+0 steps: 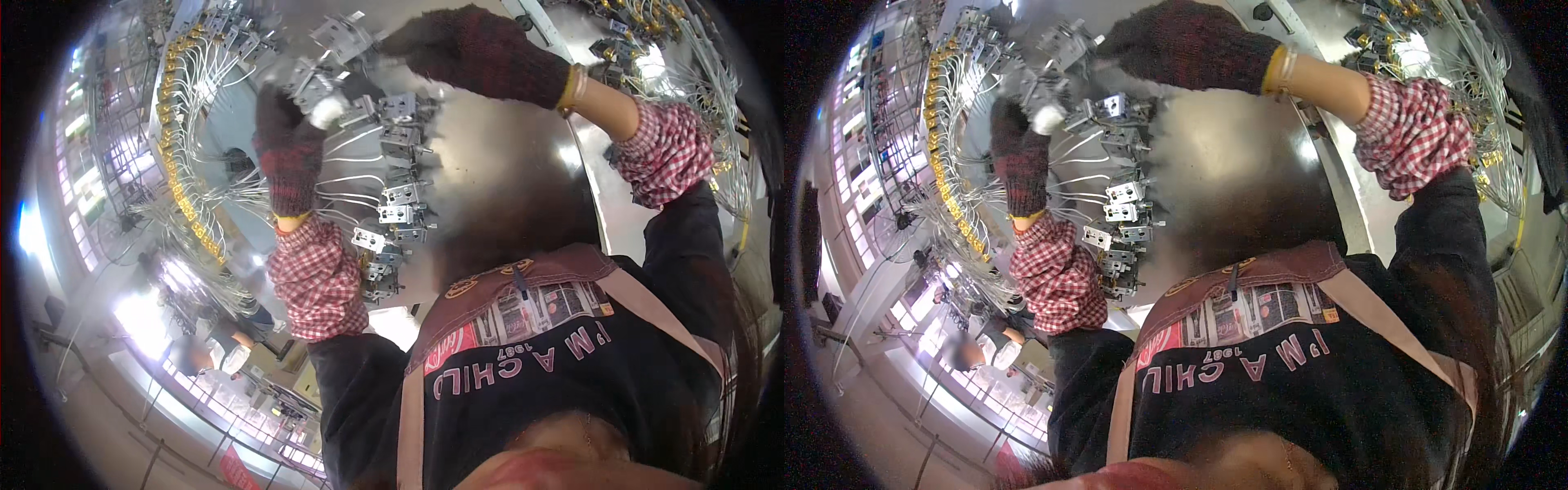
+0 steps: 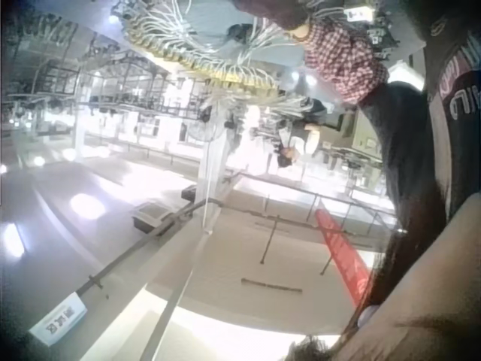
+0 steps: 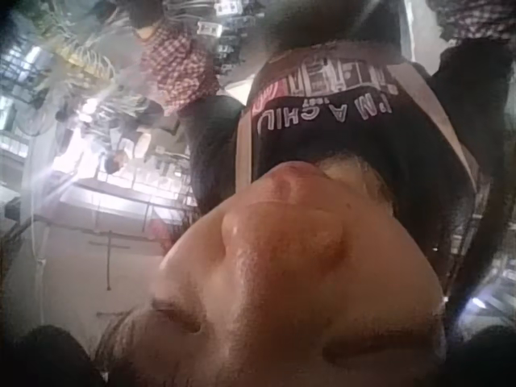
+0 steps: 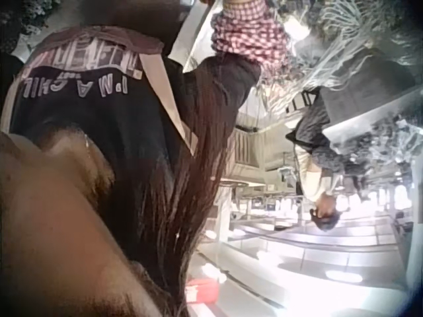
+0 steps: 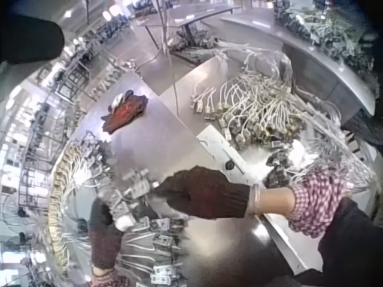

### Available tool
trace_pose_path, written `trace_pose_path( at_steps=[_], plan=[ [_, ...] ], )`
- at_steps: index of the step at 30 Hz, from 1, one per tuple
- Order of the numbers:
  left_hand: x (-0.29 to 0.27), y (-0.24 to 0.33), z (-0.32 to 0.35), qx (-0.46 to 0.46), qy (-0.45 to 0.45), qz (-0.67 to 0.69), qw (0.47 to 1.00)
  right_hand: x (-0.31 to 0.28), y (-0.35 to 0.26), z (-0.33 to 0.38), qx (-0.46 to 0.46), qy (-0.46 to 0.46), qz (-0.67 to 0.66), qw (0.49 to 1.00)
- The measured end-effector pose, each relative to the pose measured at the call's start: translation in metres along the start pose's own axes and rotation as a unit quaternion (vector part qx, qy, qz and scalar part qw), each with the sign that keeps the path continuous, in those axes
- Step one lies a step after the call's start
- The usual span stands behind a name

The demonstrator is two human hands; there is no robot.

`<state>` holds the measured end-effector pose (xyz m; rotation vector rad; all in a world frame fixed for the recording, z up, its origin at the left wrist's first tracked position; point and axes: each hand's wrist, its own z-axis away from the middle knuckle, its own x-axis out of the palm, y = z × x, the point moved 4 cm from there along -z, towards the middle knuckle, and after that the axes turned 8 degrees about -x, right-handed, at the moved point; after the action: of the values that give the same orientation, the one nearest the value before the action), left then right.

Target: Manually assemble and inspect wire connectors on a circular production jig at a manufacturing station.

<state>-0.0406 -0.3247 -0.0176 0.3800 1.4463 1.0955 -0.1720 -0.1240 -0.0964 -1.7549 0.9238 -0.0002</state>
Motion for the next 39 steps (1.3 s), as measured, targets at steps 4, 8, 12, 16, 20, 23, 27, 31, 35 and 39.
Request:
trace_pose_path(
  at_steps=[4,8,12,16,20,23,27,31,35,39],
  plan=[
    [0.010,-0.013,0.005,0.044,-0.007,0.123,0.991,-0.013,0.006,-0.008,-0.077,0.151,0.147,0.975],
    [0.004,-0.036,0.000,-0.015,-0.077,0.218,0.973,-0.031,-0.008,-0.007,-0.070,0.093,-0.008,0.993],
    [0.014,-0.036,0.000,-0.008,-0.028,0.207,0.978,-0.028,-0.023,-0.013,-0.123,0.054,0.072,0.988],
    [0.020,-0.037,0.000,0.025,-0.036,0.210,0.977,-0.010,-0.009,-0.011,-0.123,-0.016,0.265,0.956],
    [0.025,-0.031,0.007,0.078,-0.005,0.215,0.973,-0.017,0.006,-0.025,-0.107,-0.004,0.052,0.993],
    [0.030,-0.032,0.010,0.095,0.016,0.208,0.973,-0.033,-0.030,-0.009,-0.161,0.040,0.169,0.972],
    [0.027,-0.034,0.012,0.124,0.038,0.166,0.978,-0.005,-0.029,-0.001,-0.030,-0.145,0.260,0.954],
    [0.032,-0.025,0.011,0.139,0.068,0.124,0.980,-0.012,-0.008,0.001,-0.137,-0.005,0.090,0.986],
    [0.019,-0.045,-0.002,0.352,0.223,-0.188,0.889,-0.016,-0.044,0.019,-0.128,0.020,0.177,0.975],
    [0.026,-0.059,-0.007,0.228,0.222,-0.186,0.930,-0.014,-0.042,0.021,-0.087,-0.016,0.262,0.961]
  ],
)
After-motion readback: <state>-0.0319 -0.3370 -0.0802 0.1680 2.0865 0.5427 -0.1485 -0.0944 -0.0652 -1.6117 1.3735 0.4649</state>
